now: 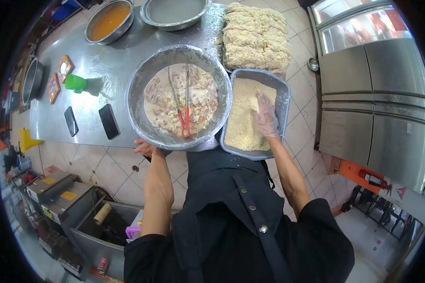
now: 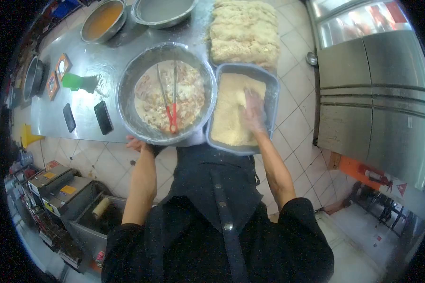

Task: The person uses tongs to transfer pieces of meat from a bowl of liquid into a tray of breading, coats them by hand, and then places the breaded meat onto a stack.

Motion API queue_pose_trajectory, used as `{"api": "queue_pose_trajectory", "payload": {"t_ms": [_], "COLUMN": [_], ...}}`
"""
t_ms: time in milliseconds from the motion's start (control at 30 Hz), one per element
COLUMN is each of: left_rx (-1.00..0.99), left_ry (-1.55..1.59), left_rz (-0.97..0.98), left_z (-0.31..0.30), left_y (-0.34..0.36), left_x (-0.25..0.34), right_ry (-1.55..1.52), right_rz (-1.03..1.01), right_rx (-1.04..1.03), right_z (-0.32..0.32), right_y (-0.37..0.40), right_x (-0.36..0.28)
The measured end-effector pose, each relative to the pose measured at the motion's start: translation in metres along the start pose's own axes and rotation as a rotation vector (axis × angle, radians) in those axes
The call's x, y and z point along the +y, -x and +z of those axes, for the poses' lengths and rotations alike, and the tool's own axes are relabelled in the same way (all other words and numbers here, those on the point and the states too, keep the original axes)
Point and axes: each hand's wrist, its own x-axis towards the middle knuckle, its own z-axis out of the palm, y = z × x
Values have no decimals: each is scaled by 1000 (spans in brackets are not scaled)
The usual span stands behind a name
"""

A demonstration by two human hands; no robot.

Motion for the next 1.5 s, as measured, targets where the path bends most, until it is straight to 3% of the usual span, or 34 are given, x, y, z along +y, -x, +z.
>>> {"api": "queue_pose_trajectory", "payload": {"t_ms": [233,367,567,633,667,733,767,833,967,1033,1100,1167,1233,1267,1333,1367,1433,1500], "left_rx": [-12,49,-56,-54,-51,-46,-46,-104,-184,-202,-168,-125,-77,74,116,118,-149,-141], "left_ry": [-26,-54,-1,16,16,35,29,15,56,39,29,26,34,-59,-71,-72,-1,19], "left_rz": [-18,-58,-105,-62,-72,-67,-75,-13,-68,-69,-47,-28,-49,36,12,0,-45,-62], "left_z": [-3,-20,-19,-19,-22,-35,-38,-39,-29,-29,-29,-24,-12,24,23,19,-32,-37], "left_y": [2,18,13,14,16,21,21,19,9,7,9,13,8,1,0,10,15,15], "left_x": [0,18,13,12,16,23,20,18,15,12,11,11,5,-19,-10,-9,16,22], "right_ry": [127,-87,-254,100,103,378,384,395,404,476,359,475,356,236,76,64,172,234], "right_rz": [166,7,-141,-172,-181,47,42,-282,-283,-65,-29,94,11,-61,52,32,207,166], "right_rx": [99,64,-17,-114,-117,-236,-242,-35,-208,-71,-51,-220,-107,-4,-36,-50,-137,-167], "right_z": [6,12,3,-14,-29,-52,-31,15,-11,-11,-9,-28,-27,-25,-46,-51,-59,-62], "right_y": [-30,-42,-57,-68,-72,-60,-44,-9,14,9,4,-8,-18,-23,-28,-29,-29,-36], "right_x": [-42,-22,19,20,0,-58,-59,-48,-53,-36,-27,-50,-32,-25,-37,-41,-44,-28]}}
